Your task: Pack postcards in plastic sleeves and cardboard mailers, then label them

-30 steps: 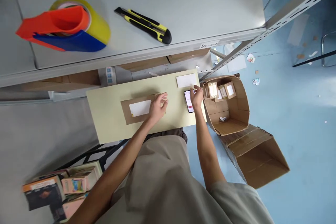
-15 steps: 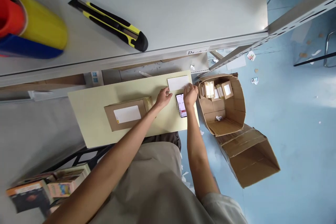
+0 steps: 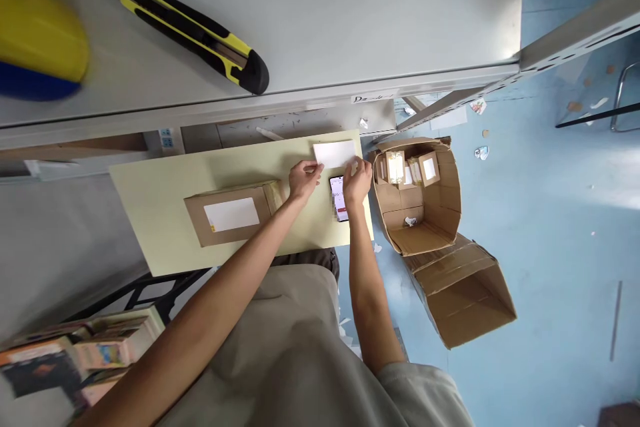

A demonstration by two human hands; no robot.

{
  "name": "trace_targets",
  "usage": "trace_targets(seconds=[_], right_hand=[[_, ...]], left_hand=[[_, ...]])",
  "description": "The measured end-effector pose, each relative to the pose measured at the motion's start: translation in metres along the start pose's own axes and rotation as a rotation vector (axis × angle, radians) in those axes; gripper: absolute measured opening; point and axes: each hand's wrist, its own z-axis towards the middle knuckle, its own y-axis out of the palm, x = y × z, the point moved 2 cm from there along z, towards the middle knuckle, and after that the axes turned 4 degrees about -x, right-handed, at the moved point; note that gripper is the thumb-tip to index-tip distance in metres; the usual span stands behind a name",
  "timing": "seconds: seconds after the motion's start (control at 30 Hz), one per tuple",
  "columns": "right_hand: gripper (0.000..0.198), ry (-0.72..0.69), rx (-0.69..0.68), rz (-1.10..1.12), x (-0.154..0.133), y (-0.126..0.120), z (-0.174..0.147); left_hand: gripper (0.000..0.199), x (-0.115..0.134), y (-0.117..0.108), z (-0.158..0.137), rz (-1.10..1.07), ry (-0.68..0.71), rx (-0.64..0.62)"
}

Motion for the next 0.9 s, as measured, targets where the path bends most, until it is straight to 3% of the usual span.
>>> trace_targets(seconds=[0.17, 0.27, 0.37, 0.47, 0.57, 0.67, 0.8, 0.9], right_hand=[[0.041, -0.007, 0.004, 0.029, -0.002, -0.006, 0.002], [0.044, -0.144, -0.023, -0.011, -0.013, -0.010, -0.002], [0.051, -0.308, -0.096, -0.043, -0.029, -0.011, -0.009], [0.040, -0.354, -0.058, -0.009, -0.038, -0.015, -0.012], [0.027, -0.298, 0.063, 0.065, -0.034, -0.027, -0.004], [0.029, -0.164, 0.158, 0.172, -0.018, -0.043, 0.012], [0.047, 0.037, 0.189, 0.401, 0.008, -0.056, 0.034], [0.060, 0.148, 0.184, 0.466, 0.024, -0.048, 0.047]], left_hand=[[0.025, 0.008, -0.001, 0.004, -0.103, -0.068, -0.017], [0.026, 0.013, -0.003, 0.000, -0.102, -0.033, -0.054], [0.019, 0.026, -0.003, -0.012, -0.048, 0.121, -0.071], [0.023, 0.043, 0.000, -0.026, -0.015, 0.335, -0.119], [0.036, 0.055, 0.006, -0.028, 0.090, 0.524, -0.177], [0.040, 0.056, 0.021, -0.014, 0.326, 0.650, -0.274], [0.062, 0.049, 0.049, 0.012, 0.592, 0.695, -0.445], [0.070, 0.045, 0.064, 0.023, 0.695, 0.687, -0.477]])
